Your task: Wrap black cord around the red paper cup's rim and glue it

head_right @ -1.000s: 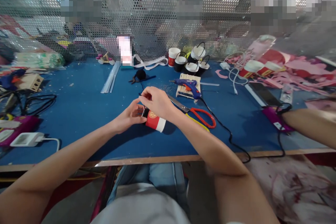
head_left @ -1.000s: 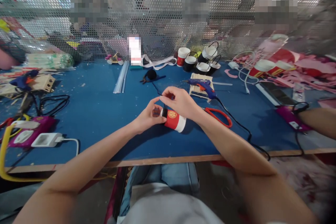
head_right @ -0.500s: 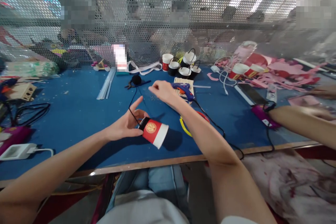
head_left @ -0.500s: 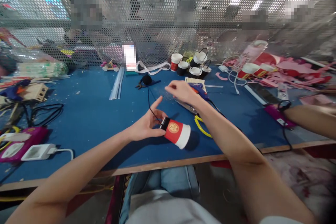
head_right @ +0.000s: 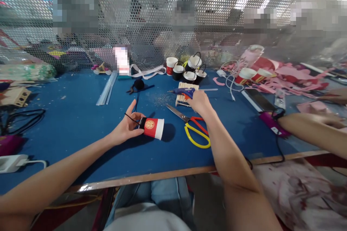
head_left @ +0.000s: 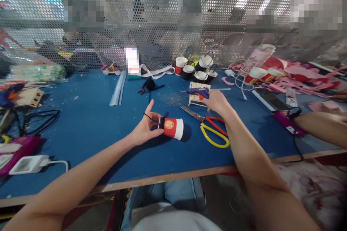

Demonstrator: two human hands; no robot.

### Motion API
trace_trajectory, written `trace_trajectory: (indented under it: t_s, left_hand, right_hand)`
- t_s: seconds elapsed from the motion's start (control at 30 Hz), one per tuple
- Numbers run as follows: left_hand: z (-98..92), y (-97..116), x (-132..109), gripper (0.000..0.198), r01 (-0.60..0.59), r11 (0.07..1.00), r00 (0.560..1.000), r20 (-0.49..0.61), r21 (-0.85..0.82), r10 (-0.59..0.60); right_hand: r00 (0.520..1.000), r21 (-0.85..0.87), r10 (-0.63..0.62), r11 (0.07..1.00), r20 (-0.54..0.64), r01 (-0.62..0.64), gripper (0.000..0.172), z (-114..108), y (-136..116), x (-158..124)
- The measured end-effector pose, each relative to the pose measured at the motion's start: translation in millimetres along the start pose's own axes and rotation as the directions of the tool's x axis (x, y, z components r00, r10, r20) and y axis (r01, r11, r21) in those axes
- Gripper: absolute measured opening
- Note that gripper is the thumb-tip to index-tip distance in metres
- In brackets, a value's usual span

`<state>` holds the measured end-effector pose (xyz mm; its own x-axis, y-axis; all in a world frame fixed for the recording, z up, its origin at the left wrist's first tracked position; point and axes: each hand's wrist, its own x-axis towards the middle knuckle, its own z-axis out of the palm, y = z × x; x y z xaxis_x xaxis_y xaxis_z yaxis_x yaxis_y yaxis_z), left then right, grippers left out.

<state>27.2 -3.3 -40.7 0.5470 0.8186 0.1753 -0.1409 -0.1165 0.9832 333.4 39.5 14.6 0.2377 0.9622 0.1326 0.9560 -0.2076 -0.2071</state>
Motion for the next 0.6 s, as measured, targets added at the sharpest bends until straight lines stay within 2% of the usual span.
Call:
trace_trajectory:
  t_s: [0.13,0.2,0.27,0.33,0.4,0.5,0.6]
  left_hand:
    - [0.4,0,-2,0.112,0.004,1.0,1.0,-0.009,0.003,-0.004]
    - [0.4,1,-3,0.112,-0.003,1.0,1.0,-0.007,0.009,0.003]
    - [0.2,1,-3,0.11,-0.016,1.0,1.0,-0.002,0.025,0.016]
    - [-0.4,1,-3,0.108,-0.03,0.999,1.0,0.01,0.043,0.03]
    - [-1.5,2,-3,0.105,-0.041,0.998,0.999,0.011,0.052,0.041]
    - [-3.6,4,-2,0.104,-0.051,0.996,0.999,-0.014,0.069,0.052]
    - [-6.1,5,0,0.104,-0.068,0.992,0.997,-0.03,0.106,0.072]
  right_hand:
    - [0.995,0.117,0.072,0.991,-0.07,-0.064,0.041,-1,0,-5]
    - [0.983,0.267,0.127,0.96,-0.131,-0.089,0.049,-3,-2,-8]
    - [0.981,0.458,0.132,0.887,-0.141,-0.053,0.049,-9,-6,-13]
    - [0.995,0.603,0.072,0.798,-0.07,-0.015,0.037,-17,-12,-21]
    - [1.0,0.669,-0.021,0.744,0.023,0.0,0.022,-27,-19,-32]
    - [0.986,0.675,-0.158,0.734,0.057,0.078,0.022,-37,-32,-52]
    - [0.971,0.722,-0.233,0.681,0.061,0.118,0.022,-35,-45,-71]
